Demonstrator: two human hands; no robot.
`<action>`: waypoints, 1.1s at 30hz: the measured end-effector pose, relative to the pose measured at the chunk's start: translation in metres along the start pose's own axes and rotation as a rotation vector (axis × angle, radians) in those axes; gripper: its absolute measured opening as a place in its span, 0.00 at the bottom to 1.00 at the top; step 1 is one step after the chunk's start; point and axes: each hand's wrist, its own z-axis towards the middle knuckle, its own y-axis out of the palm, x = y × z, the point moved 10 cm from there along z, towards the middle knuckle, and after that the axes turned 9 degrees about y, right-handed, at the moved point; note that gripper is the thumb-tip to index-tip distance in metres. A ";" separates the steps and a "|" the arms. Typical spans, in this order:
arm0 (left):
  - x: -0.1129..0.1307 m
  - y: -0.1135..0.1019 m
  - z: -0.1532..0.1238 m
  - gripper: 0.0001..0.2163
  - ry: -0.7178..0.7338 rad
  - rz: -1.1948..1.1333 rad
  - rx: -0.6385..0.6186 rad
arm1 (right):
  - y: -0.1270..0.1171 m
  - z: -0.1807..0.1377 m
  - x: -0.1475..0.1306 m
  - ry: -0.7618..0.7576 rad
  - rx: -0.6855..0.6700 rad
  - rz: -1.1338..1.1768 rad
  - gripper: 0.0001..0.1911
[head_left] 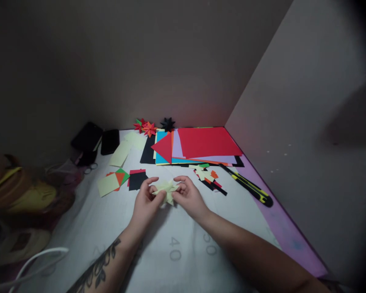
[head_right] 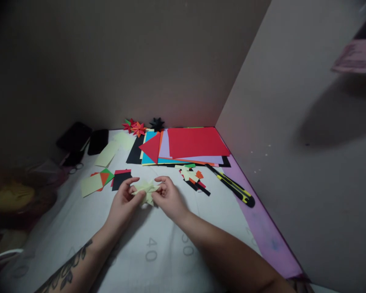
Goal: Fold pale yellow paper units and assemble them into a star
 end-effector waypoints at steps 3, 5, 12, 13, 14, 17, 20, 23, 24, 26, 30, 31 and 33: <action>-0.010 0.004 0.000 0.18 -0.074 0.024 -0.051 | -0.010 0.002 -0.001 -0.020 0.070 0.014 0.16; -0.015 0.006 -0.001 0.16 -0.116 0.014 -0.080 | -0.013 0.002 -0.002 -0.035 0.081 0.021 0.14; -0.008 0.006 0.001 0.12 -0.082 -0.043 -0.072 | -0.009 0.001 -0.002 -0.077 0.032 -0.041 0.14; -0.007 0.006 0.001 0.14 -0.072 -0.049 -0.063 | -0.009 0.001 -0.001 -0.076 0.032 -0.045 0.13; -0.007 0.006 0.001 0.16 -0.069 -0.051 -0.061 | -0.010 0.001 0.001 -0.076 0.041 -0.048 0.13; -0.012 0.011 0.000 0.20 -0.094 -0.021 -0.101 | -0.014 0.002 0.001 -0.096 0.078 -0.065 0.12; -0.014 0.014 -0.002 0.20 -0.079 0.100 -0.166 | -0.019 -0.003 -0.009 -0.195 0.148 -0.174 0.13; -0.006 0.011 -0.003 0.16 0.026 0.251 -0.171 | -0.020 -0.020 -0.037 -0.439 0.266 -0.412 0.13; -0.004 0.010 -0.004 0.16 0.054 0.289 -0.169 | -0.016 -0.027 -0.045 -0.516 0.275 -0.485 0.12; -0.001 0.009 -0.005 0.15 0.088 0.334 -0.174 | -0.009 -0.035 -0.053 -0.605 0.252 -0.579 0.08; 0.003 0.011 -0.007 0.14 0.130 0.360 -0.200 | -0.003 -0.041 -0.057 -0.654 0.225 -0.619 0.06; 0.003 0.012 -0.007 0.14 0.139 0.368 -0.204 | -0.002 -0.042 -0.059 -0.668 0.230 -0.622 0.06; 0.004 0.012 -0.007 0.14 0.149 0.387 -0.208 | -0.001 -0.044 -0.061 -0.697 0.237 -0.633 0.06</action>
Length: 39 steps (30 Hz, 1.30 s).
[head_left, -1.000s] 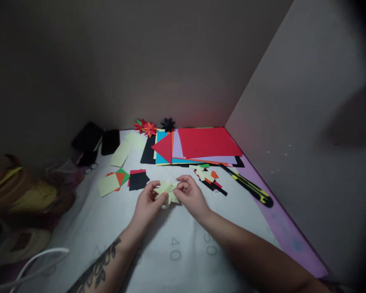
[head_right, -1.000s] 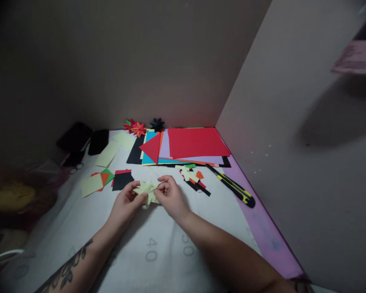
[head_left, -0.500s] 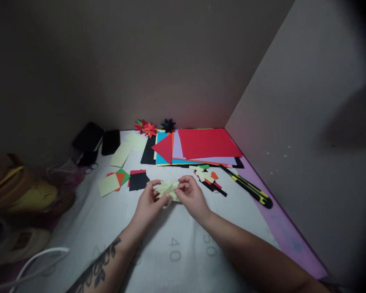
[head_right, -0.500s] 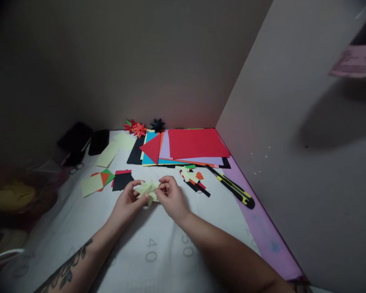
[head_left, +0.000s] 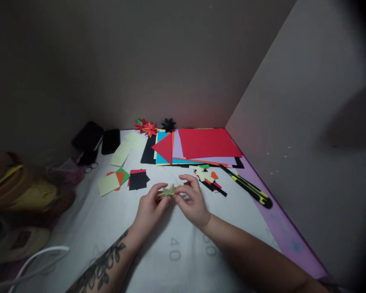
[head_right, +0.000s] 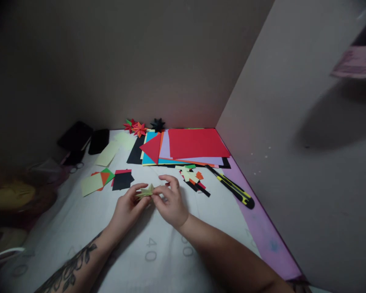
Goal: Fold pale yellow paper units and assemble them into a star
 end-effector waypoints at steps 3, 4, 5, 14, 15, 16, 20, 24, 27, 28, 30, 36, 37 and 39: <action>0.000 0.000 0.000 0.14 0.010 0.032 -0.003 | 0.002 0.000 -0.002 -0.019 -0.015 -0.002 0.06; 0.000 -0.001 0.000 0.14 0.015 0.040 -0.002 | 0.003 0.000 -0.002 -0.019 -0.025 -0.002 0.06; 0.000 -0.001 0.000 0.14 0.022 0.045 -0.003 | 0.004 0.001 -0.002 -0.018 -0.035 -0.003 0.06; 0.003 -0.003 0.000 0.14 0.041 0.067 -0.001 | 0.008 0.002 -0.002 -0.007 -0.071 -0.014 0.06; 0.004 -0.003 0.000 0.14 0.038 0.065 0.000 | 0.008 0.002 -0.002 -0.005 -0.071 -0.011 0.05; 0.003 -0.003 0.000 0.14 0.033 0.065 0.002 | 0.008 0.003 -0.002 -0.003 -0.070 -0.009 0.05; 0.003 -0.002 0.000 0.14 0.011 0.056 0.004 | 0.008 0.003 -0.001 -0.003 -0.067 -0.026 0.06; 0.002 -0.003 0.001 0.14 0.002 0.050 0.011 | 0.009 0.002 -0.003 -0.032 -0.061 -0.051 0.07; 0.002 -0.003 0.001 0.14 0.011 0.082 0.011 | 0.009 0.003 -0.003 -0.031 -0.071 -0.051 0.07; 0.003 -0.004 0.001 0.14 0.017 0.093 0.011 | 0.010 0.003 -0.003 -0.025 -0.080 -0.048 0.07; 0.004 -0.005 0.000 0.13 0.036 0.116 0.006 | 0.012 0.003 -0.001 -0.012 -0.106 -0.041 0.06; 0.007 -0.003 0.000 0.13 0.115 0.250 -0.053 | 0.018 0.003 0.006 0.034 -0.156 -0.043 0.07; 0.006 -0.002 0.000 0.13 0.124 0.278 -0.064 | 0.018 0.004 0.007 0.042 -0.158 -0.046 0.07; 0.006 0.000 -0.001 0.13 0.136 0.322 -0.085 | 0.018 0.005 0.008 0.056 -0.152 -0.045 0.07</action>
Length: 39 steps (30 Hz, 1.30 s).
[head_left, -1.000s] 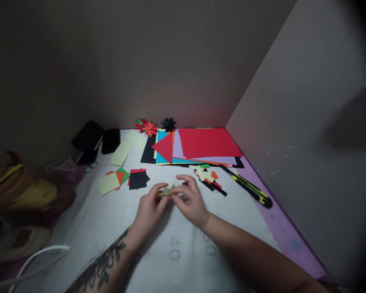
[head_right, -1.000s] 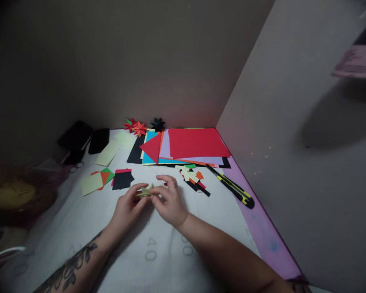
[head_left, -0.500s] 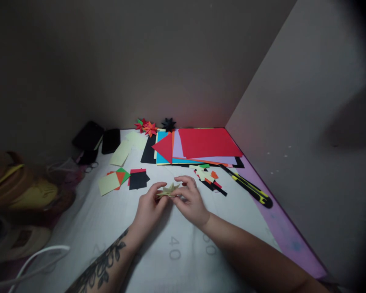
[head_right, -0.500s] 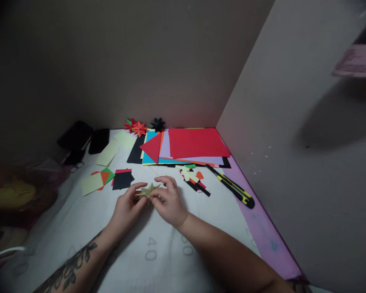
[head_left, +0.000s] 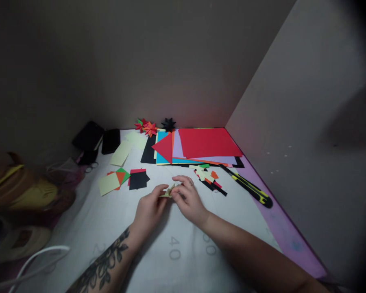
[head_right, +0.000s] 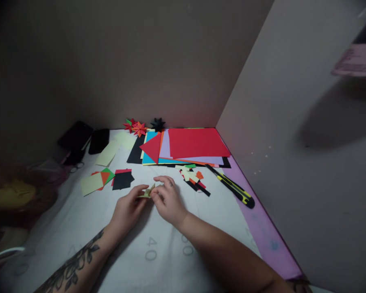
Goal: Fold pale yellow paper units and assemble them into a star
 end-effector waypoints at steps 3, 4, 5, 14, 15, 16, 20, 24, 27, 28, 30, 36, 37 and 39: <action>0.000 0.003 -0.001 0.14 0.017 0.021 -0.023 | -0.001 0.001 0.001 0.026 0.011 0.016 0.06; 0.000 0.003 -0.001 0.14 0.023 0.024 -0.026 | -0.001 0.002 0.002 0.041 0.010 0.022 0.06; 0.000 0.003 -0.001 0.15 0.029 0.028 -0.027 | 0.000 0.002 0.003 0.058 0.008 0.027 0.06; -0.002 -0.002 0.000 0.14 -0.034 -0.057 0.032 | 0.000 -0.001 0.010 0.132 0.008 0.064 0.05; -0.003 -0.003 0.001 0.14 -0.045 -0.082 0.038 | 0.000 0.000 0.009 0.117 0.006 0.061 0.05; -0.003 -0.003 0.001 0.14 -0.059 -0.110 0.044 | -0.001 0.000 0.007 0.097 0.010 0.058 0.05; -0.008 -0.003 0.003 0.14 -0.136 -0.247 0.090 | -0.006 -0.001 0.000 0.008 0.060 0.042 0.04; -0.011 -0.001 0.003 0.15 -0.191 -0.341 0.109 | -0.008 -0.002 -0.004 -0.050 0.106 0.031 0.05; -0.009 -0.001 0.003 0.14 -0.181 -0.357 0.112 | -0.009 -0.001 -0.005 -0.055 0.114 0.021 0.05; -0.008 -0.001 0.003 0.14 -0.173 -0.357 0.112 | -0.009 -0.001 -0.005 -0.052 0.110 0.019 0.06; -0.005 -0.001 0.002 0.14 -0.159 -0.348 0.104 | -0.009 0.000 -0.005 -0.041 0.091 0.023 0.06; 0.000 0.002 0.001 0.13 -0.132 -0.298 0.044 | -0.003 0.002 0.001 0.026 0.018 0.047 0.07; 0.000 0.002 0.001 0.13 -0.135 -0.293 0.040 | -0.003 0.002 0.003 0.046 0.017 0.047 0.06; -0.001 0.003 0.001 0.14 -0.154 -0.295 0.038 | -0.003 0.002 0.006 0.081 0.021 0.048 0.05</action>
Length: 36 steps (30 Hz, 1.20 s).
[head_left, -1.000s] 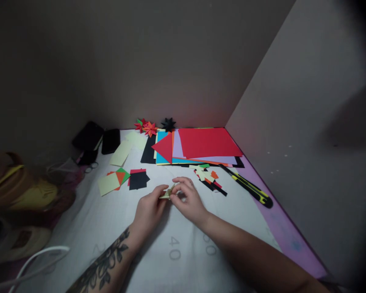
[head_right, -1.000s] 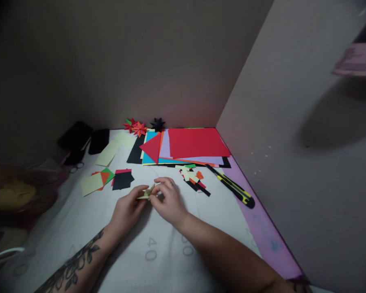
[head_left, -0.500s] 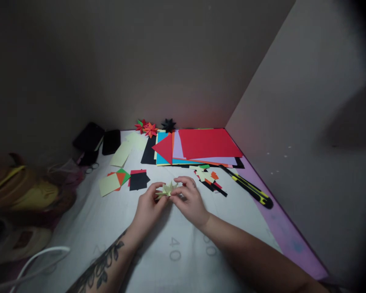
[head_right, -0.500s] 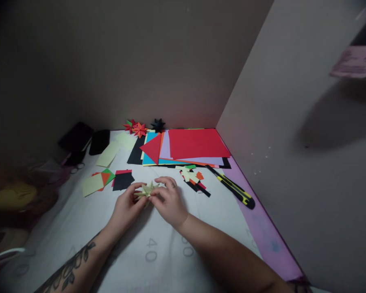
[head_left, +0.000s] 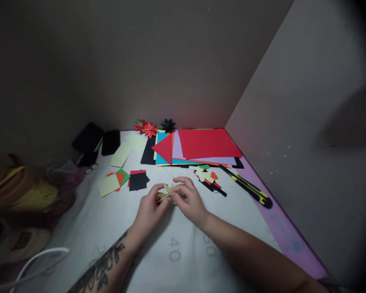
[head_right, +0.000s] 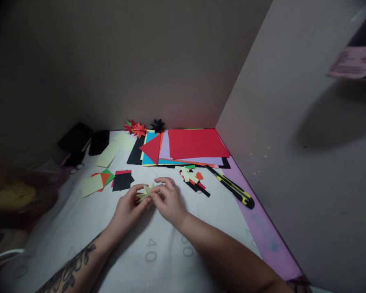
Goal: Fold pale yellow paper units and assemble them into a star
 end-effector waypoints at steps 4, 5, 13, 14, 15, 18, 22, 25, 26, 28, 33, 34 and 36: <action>-0.004 0.000 0.000 0.15 -0.047 -0.008 0.017 | -0.002 -0.001 -0.001 0.012 0.019 0.017 0.05; -0.005 -0.001 0.000 0.16 -0.056 -0.011 0.022 | -0.002 -0.001 -0.001 0.006 0.022 0.018 0.05; -0.008 0.001 -0.001 0.17 -0.065 -0.020 0.014 | -0.008 -0.004 -0.014 -0.208 0.107 -0.022 0.07; -0.008 0.001 0.000 0.17 -0.062 -0.017 0.013 | -0.009 -0.004 -0.015 -0.226 0.112 -0.024 0.07; -0.009 0.002 0.000 0.17 -0.058 -0.015 0.009 | -0.009 -0.004 -0.016 -0.237 0.113 -0.028 0.06; -0.007 0.002 0.000 0.16 -0.043 -0.014 -0.004 | -0.008 -0.005 -0.019 -0.247 0.098 -0.048 0.06; -0.006 0.002 0.000 0.15 -0.018 -0.007 -0.017 | -0.006 -0.005 -0.021 -0.240 0.073 -0.065 0.06; -0.004 0.003 -0.001 0.15 0.005 0.015 -0.029 | -0.002 -0.004 -0.019 -0.211 0.030 -0.073 0.07; -0.003 0.003 -0.002 0.15 0.011 0.024 -0.030 | -0.001 -0.003 -0.019 -0.205 0.013 -0.069 0.07; -0.002 0.003 -0.003 0.15 0.019 0.036 -0.032 | 0.001 -0.003 -0.019 -0.194 -0.019 -0.060 0.06; 0.002 0.005 -0.001 0.14 0.023 0.009 -0.039 | 0.008 -0.003 -0.016 -0.153 -0.087 -0.061 0.07; 0.002 0.005 0.000 0.15 0.012 -0.002 -0.036 | 0.009 -0.002 -0.013 -0.130 -0.092 -0.052 0.06; -0.001 0.004 0.001 0.16 -0.027 -0.034 -0.019 | 0.009 0.000 -0.003 -0.044 -0.083 -0.001 0.05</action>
